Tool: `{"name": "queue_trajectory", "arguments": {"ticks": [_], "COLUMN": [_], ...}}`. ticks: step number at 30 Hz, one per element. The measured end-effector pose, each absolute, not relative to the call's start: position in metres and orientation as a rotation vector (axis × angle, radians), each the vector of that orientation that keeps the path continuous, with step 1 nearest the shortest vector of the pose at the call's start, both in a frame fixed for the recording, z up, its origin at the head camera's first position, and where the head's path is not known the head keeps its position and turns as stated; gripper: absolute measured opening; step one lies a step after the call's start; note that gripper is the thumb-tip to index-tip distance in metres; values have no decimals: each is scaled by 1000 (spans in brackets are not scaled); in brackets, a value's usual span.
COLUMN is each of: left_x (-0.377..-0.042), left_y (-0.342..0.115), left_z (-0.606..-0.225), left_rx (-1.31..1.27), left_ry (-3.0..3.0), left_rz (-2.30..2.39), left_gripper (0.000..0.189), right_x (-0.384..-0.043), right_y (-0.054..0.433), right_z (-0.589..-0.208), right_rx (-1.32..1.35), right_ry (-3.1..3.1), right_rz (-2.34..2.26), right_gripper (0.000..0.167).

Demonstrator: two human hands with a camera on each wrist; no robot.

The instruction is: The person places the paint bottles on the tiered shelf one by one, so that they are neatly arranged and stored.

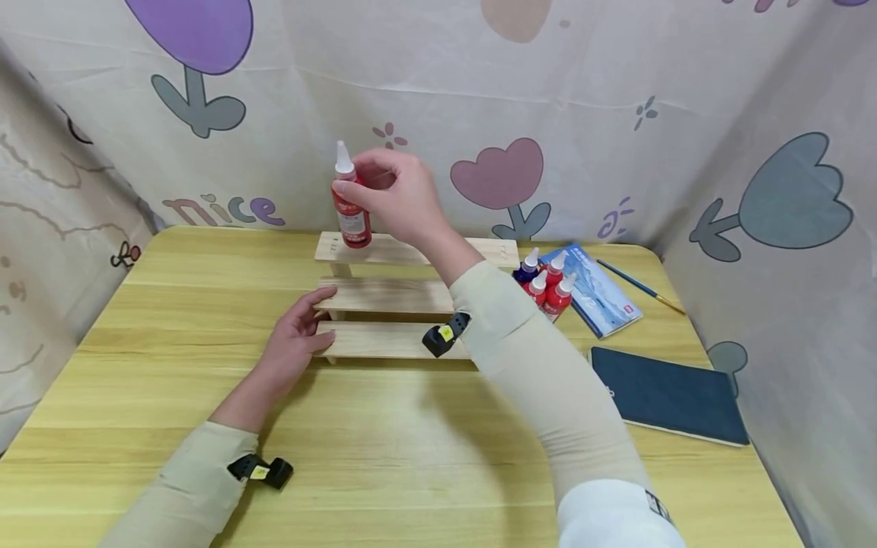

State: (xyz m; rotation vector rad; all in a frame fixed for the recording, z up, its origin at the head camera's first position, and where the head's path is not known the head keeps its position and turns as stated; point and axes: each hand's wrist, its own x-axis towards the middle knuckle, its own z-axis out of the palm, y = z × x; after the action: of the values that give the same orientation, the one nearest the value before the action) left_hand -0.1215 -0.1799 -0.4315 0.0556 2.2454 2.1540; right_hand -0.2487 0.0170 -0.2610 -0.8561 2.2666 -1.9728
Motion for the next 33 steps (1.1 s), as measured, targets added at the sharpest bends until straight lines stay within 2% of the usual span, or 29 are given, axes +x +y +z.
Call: {"name": "queue_trajectory", "arguments": {"ticks": [22, 33], "left_x": [-121, -121], "left_y": [-178, -178], "left_z": [-427, -429], "left_rx": [46, 50], "left_ry": [2214, 2217], "left_rz": [2170, 2166], "left_gripper": [70, 71], "right_x": [-255, -253], "right_y": [-1, -2], "right_z": [-278, -283], "right_rx": [-805, -768], "right_ry": [2432, 2442], "right_rz": [-1794, -1828], "right_gripper": [23, 30]}}
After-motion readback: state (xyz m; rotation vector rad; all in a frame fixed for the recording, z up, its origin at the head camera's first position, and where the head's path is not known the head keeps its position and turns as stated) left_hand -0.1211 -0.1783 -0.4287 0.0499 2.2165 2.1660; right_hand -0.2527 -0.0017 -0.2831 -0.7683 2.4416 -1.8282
